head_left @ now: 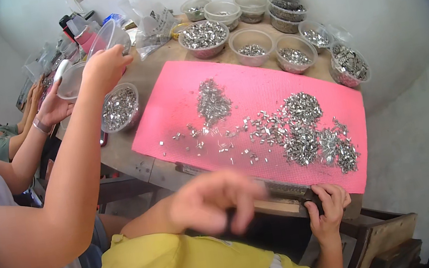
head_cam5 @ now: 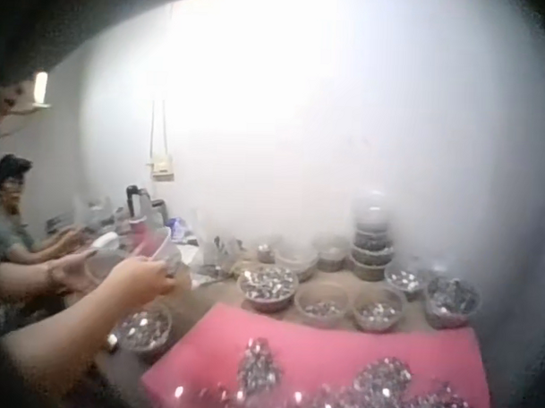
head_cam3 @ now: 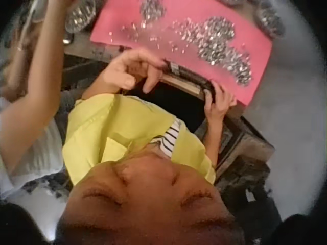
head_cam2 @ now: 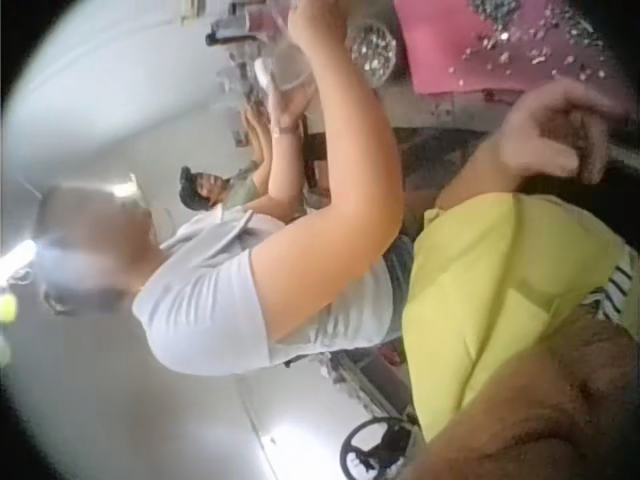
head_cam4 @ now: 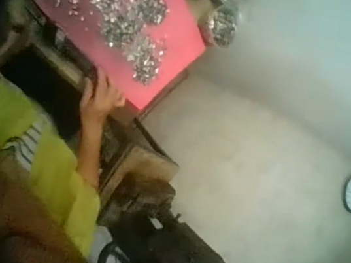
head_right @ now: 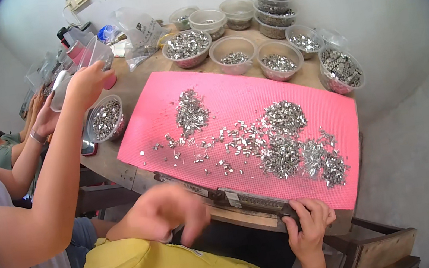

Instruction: The person presses a metal mold in a manual press machine and loads small metal parts into the mold slots by hand at a workbench.

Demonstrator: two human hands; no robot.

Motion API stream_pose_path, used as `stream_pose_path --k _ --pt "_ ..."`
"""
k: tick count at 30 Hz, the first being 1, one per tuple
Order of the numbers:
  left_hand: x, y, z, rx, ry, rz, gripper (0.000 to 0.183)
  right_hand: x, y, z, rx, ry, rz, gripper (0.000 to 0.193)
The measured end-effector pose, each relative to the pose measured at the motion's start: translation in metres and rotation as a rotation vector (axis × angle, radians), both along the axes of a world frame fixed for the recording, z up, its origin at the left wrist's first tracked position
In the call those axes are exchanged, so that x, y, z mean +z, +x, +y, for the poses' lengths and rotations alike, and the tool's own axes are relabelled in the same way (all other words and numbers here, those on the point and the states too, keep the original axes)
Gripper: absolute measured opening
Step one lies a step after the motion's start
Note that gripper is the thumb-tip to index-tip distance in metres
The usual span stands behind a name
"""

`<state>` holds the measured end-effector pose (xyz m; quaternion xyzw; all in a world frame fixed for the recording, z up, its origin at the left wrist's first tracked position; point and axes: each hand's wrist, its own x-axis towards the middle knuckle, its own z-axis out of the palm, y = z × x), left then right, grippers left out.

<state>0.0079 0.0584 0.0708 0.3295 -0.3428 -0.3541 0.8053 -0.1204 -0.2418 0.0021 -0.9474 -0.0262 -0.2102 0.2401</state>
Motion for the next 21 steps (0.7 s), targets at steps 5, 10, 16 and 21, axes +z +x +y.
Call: stream_pose_path --k 5,10,16,21 --pt "0.058 -0.003 -0.032 -0.379 -0.409 -0.446 0.036 0.002 0.002 0.000 -0.016 -0.010 -0.023 0.045" --pt "0.051 -0.024 -0.030 -0.371 -0.425 -0.413 0.049 0.000 0.002 0.003 -0.007 0.016 -0.009 0.045" --pt "0.043 -0.019 -0.038 -0.526 -0.399 -0.300 0.049 -0.003 0.000 0.003 0.004 0.027 -0.019 0.044" --pt "0.043 -0.010 -0.047 -0.585 -0.316 -0.120 0.070 0.002 0.002 0.001 -0.004 0.010 -0.009 0.041"
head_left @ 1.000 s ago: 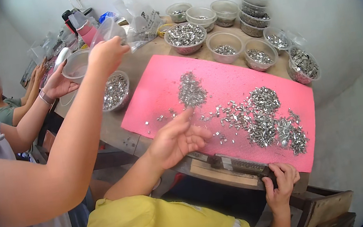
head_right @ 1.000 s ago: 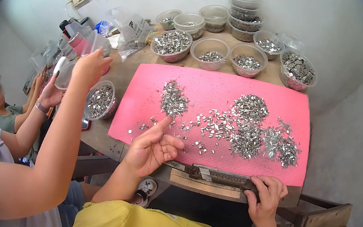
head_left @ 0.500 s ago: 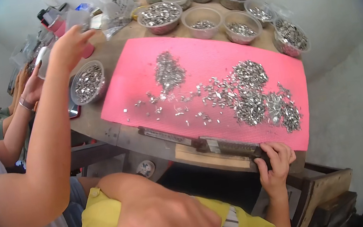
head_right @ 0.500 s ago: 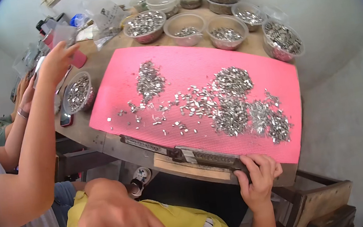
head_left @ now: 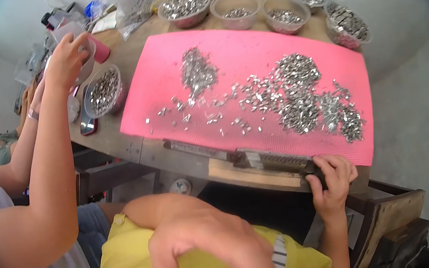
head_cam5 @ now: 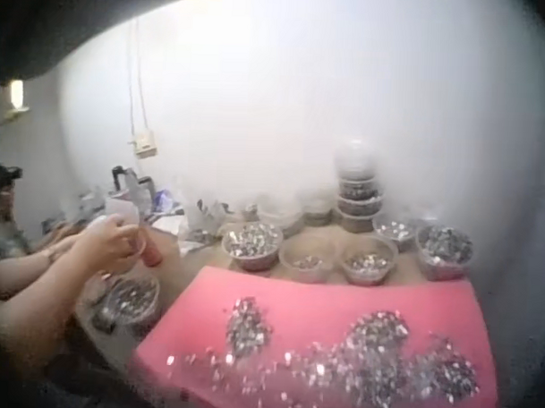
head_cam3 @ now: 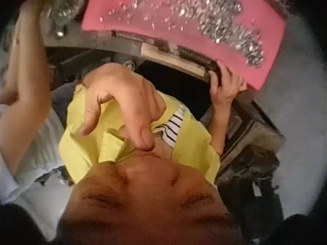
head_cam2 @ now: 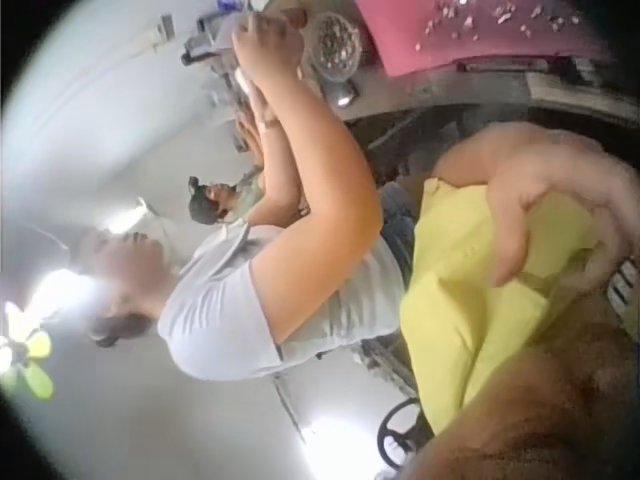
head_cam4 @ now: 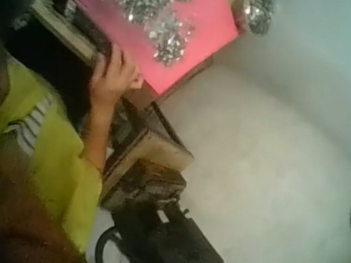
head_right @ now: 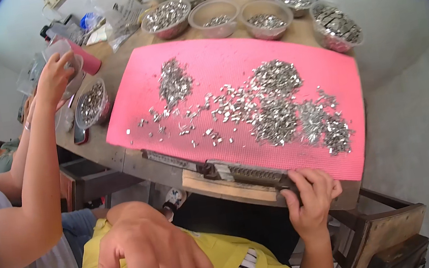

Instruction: The person presses a metal mold in a manual press machine and loads small metal parts into the mold slots by hand at a workbench.

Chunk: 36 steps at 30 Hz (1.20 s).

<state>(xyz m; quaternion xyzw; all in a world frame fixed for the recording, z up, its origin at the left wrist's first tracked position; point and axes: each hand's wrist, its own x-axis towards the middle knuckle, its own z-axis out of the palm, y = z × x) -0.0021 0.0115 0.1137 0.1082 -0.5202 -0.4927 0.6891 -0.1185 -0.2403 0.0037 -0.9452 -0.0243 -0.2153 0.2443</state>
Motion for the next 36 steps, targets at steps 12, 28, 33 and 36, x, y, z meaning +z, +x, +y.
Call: stream_pose_path --k 12,28,33,36 --pt "0.001 -0.002 -0.008 0.027 0.003 0.028 0.064 -0.002 0.001 0.000 0.007 0.010 -0.003 0.043" --pt "0.007 -0.002 -0.002 0.008 -0.015 0.050 0.057 -0.002 0.003 0.000 -0.001 -0.003 -0.019 0.043" --pt "0.008 0.007 -0.002 -0.017 -0.025 0.042 0.055 -0.003 0.003 0.001 -0.001 0.006 -0.022 0.042" --pt "0.010 0.006 -0.006 -0.018 -0.021 0.030 0.054 -0.002 0.002 0.002 -0.001 0.012 -0.022 0.041"
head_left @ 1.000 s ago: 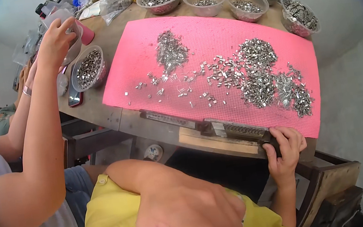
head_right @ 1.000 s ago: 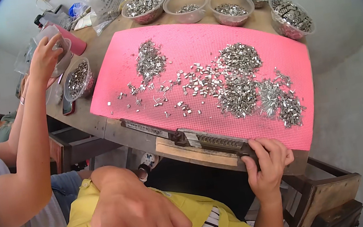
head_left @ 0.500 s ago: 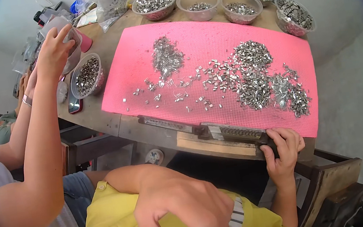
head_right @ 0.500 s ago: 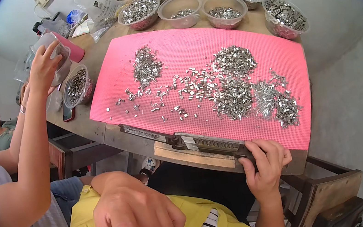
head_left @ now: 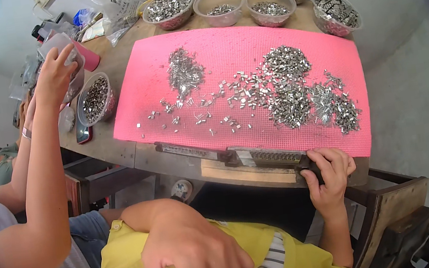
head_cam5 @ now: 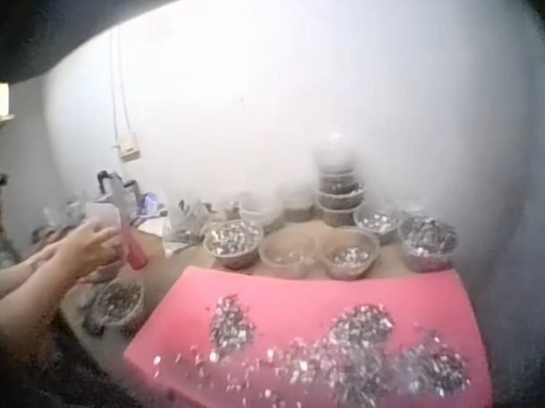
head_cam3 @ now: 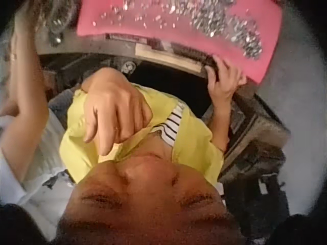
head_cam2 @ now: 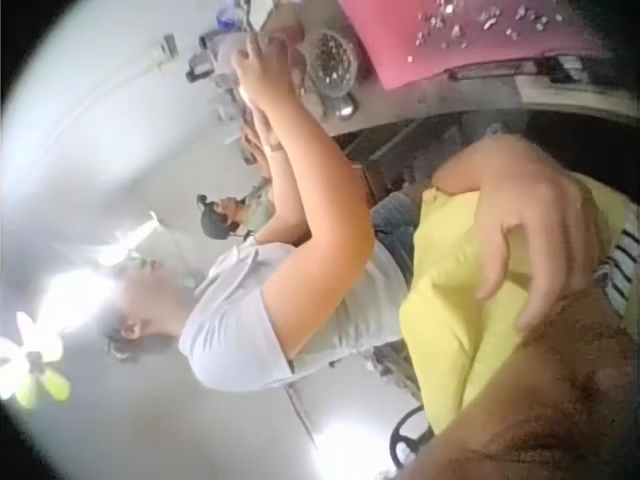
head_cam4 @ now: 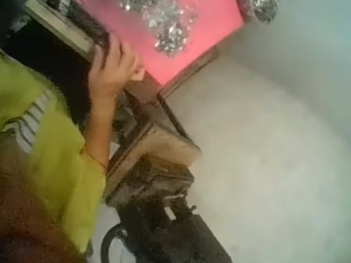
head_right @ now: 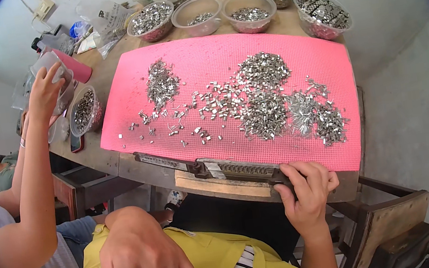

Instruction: The person presses a metal mold in a manual press machine and loads small metal parts into the mold slots by hand at a workbench.

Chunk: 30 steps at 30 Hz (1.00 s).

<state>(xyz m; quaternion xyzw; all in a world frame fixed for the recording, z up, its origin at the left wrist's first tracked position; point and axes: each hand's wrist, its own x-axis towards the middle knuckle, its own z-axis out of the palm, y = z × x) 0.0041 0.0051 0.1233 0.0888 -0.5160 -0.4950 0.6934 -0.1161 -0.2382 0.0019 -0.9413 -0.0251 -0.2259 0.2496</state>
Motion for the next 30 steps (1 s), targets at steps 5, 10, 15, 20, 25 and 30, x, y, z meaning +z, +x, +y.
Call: stream_pose_path --k 5,10,15,20,25,30 --pt "0.001 -0.005 -0.006 -0.002 0.000 -0.008 0.052 0.000 -0.001 -0.001 -0.002 0.009 0.003 0.040" --pt "-0.001 0.003 -0.014 -0.003 -0.011 0.027 0.051 -0.001 -0.001 -0.002 -0.006 -0.002 0.024 0.040" --pt "-0.002 -0.007 -0.005 -0.008 -0.042 0.068 0.049 0.000 0.002 -0.001 0.001 -0.004 0.014 0.040" --pt "-0.009 -0.004 -0.006 -0.038 -0.112 0.004 0.043 -0.002 0.003 0.000 0.008 0.007 -0.004 0.041" --pt "-0.015 -0.001 -0.008 -0.062 -0.154 -0.104 0.040 0.000 -0.001 -0.001 -0.008 0.003 0.011 0.043" --pt "-0.016 0.001 -0.006 0.008 -0.125 -0.142 0.038 0.000 -0.002 -0.002 0.010 0.007 -0.004 0.044"
